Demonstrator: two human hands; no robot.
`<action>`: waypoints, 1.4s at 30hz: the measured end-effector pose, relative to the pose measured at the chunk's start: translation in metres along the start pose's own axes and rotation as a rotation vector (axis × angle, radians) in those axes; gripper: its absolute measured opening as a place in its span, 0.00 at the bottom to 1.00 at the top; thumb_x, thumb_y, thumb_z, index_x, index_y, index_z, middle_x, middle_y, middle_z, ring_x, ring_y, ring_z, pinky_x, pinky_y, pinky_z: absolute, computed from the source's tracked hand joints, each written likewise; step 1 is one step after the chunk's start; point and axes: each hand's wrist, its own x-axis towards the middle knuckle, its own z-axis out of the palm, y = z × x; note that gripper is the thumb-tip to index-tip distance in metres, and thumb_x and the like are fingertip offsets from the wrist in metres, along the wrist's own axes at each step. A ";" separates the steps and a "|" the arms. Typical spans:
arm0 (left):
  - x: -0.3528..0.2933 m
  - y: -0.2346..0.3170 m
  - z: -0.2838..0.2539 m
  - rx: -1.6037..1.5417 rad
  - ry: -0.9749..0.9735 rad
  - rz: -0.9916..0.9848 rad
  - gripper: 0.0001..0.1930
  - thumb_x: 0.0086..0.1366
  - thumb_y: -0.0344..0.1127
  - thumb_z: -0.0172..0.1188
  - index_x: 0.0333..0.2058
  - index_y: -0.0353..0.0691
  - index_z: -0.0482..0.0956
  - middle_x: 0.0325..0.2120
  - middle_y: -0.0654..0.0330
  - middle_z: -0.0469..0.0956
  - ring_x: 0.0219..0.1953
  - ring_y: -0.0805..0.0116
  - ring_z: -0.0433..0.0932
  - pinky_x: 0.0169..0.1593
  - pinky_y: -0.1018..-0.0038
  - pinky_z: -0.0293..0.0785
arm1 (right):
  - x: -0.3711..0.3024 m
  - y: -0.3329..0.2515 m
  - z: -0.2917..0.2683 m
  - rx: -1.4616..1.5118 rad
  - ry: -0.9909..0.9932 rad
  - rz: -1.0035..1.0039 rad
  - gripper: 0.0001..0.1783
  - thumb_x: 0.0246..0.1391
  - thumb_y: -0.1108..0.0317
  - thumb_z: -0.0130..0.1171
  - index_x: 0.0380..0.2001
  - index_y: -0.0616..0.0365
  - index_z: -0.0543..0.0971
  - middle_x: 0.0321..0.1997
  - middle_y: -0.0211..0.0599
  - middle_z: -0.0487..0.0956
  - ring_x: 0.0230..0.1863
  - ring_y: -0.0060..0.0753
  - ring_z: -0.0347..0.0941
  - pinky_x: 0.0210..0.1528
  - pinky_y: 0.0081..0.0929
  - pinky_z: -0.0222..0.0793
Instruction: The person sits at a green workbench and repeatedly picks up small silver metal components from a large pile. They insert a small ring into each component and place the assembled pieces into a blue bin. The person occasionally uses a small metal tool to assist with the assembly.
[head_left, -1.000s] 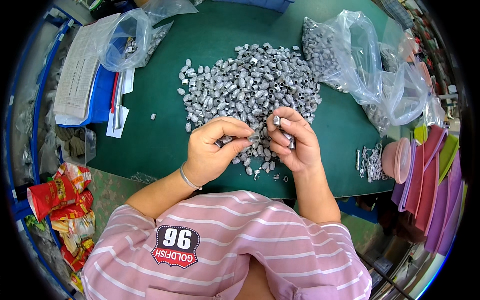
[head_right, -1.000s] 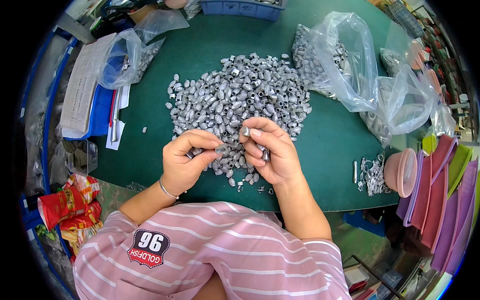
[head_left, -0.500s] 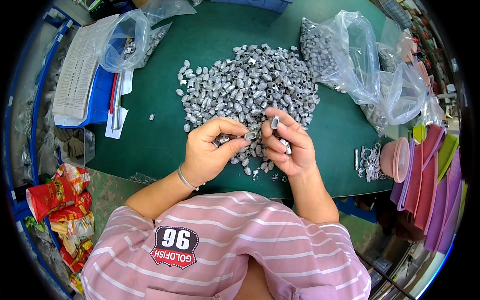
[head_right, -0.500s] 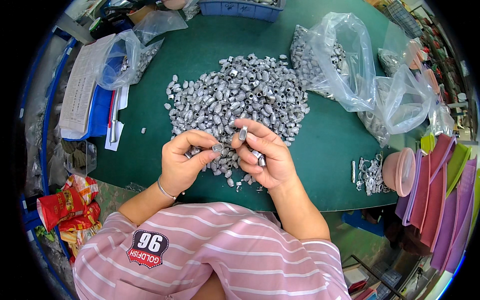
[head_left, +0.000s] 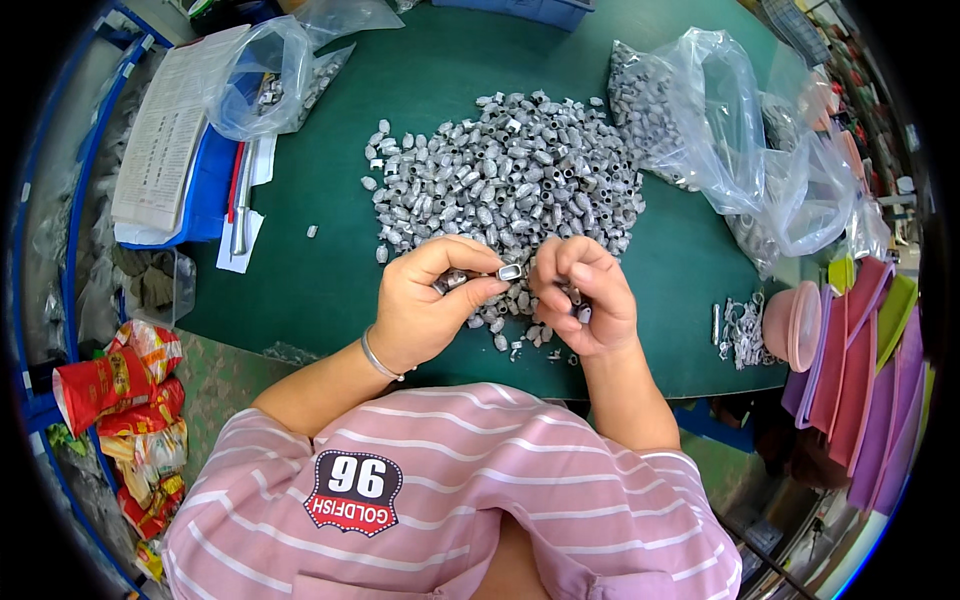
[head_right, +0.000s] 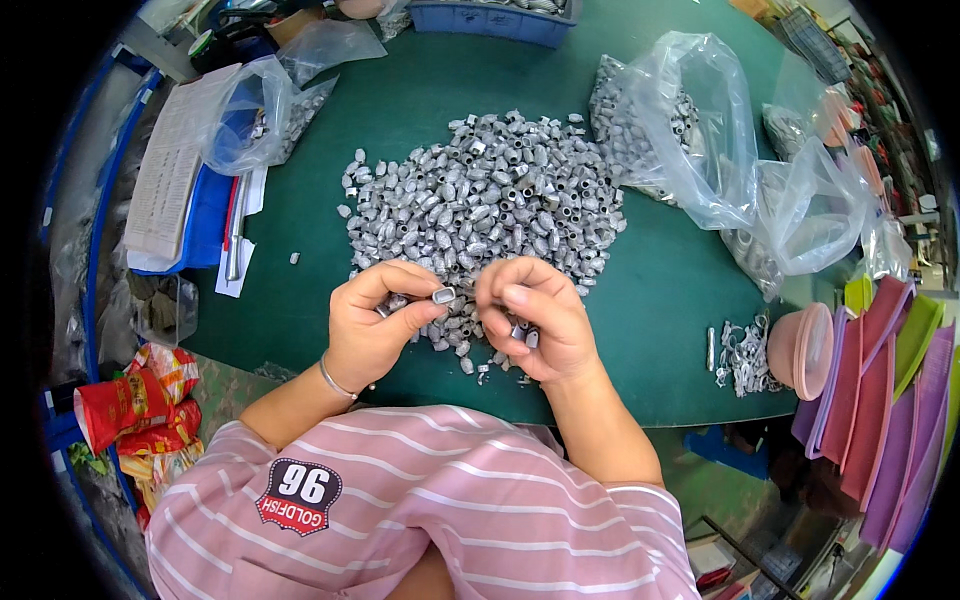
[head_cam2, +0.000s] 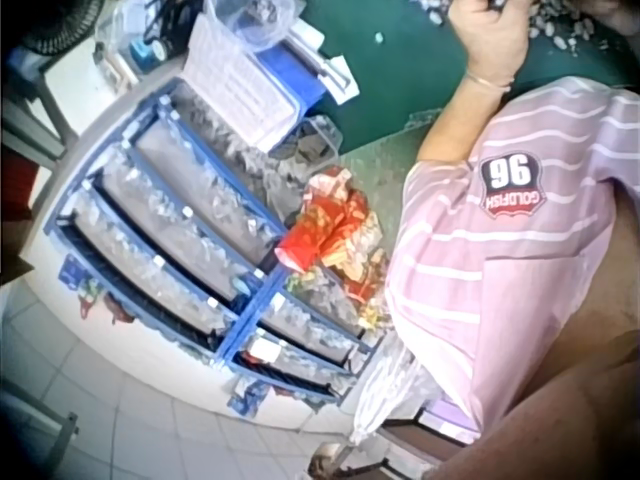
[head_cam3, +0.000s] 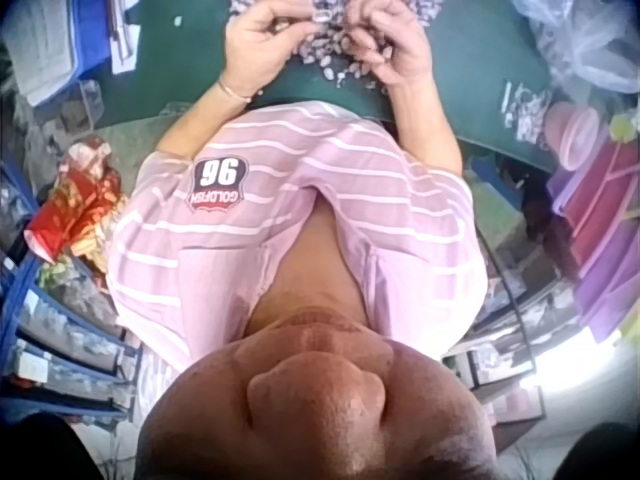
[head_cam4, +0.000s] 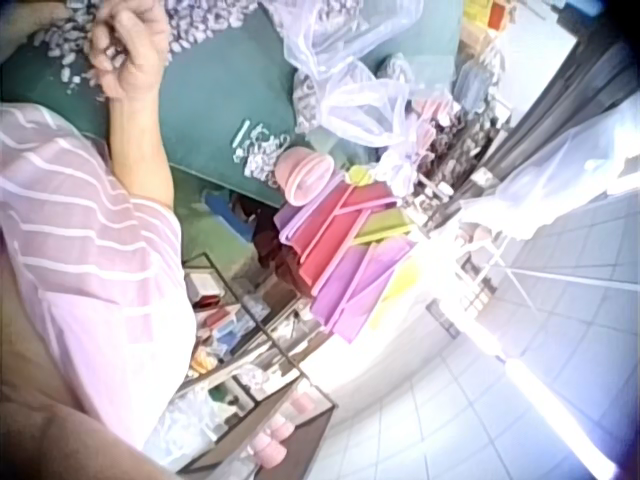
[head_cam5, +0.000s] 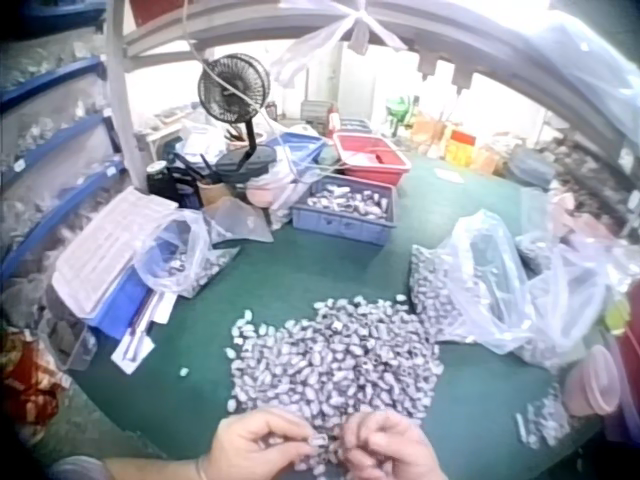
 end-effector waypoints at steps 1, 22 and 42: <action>0.000 0.001 0.000 0.021 0.004 0.011 0.08 0.50 0.21 0.64 0.31 0.33 0.77 0.31 0.57 0.78 0.35 0.69 0.77 0.40 0.77 0.72 | -0.001 0.002 0.000 -0.129 0.017 -0.047 0.08 0.51 0.77 0.54 0.36 0.62 0.75 0.31 0.39 0.72 0.23 0.21 0.65 0.15 0.12 0.57; -0.010 -0.001 -0.017 -0.968 0.212 -0.587 0.06 0.64 0.32 0.51 0.39 0.40 0.71 0.28 0.61 0.74 0.26 0.77 0.70 0.24 0.82 0.64 | 0.020 0.027 0.044 -0.656 0.219 -0.223 0.07 0.58 0.70 0.52 0.30 0.62 0.76 0.19 0.30 0.71 0.15 0.15 0.63 0.14 0.15 0.56; -0.099 -0.008 -0.119 -0.712 0.835 -0.223 0.06 0.61 0.28 0.57 0.37 0.38 0.73 0.27 0.64 0.73 0.22 0.81 0.67 0.19 0.86 0.58 | 0.179 0.182 0.098 -1.851 -0.761 -0.930 0.05 0.38 0.75 0.57 0.24 0.56 0.76 0.28 0.31 0.74 0.34 0.37 0.69 0.40 0.34 0.60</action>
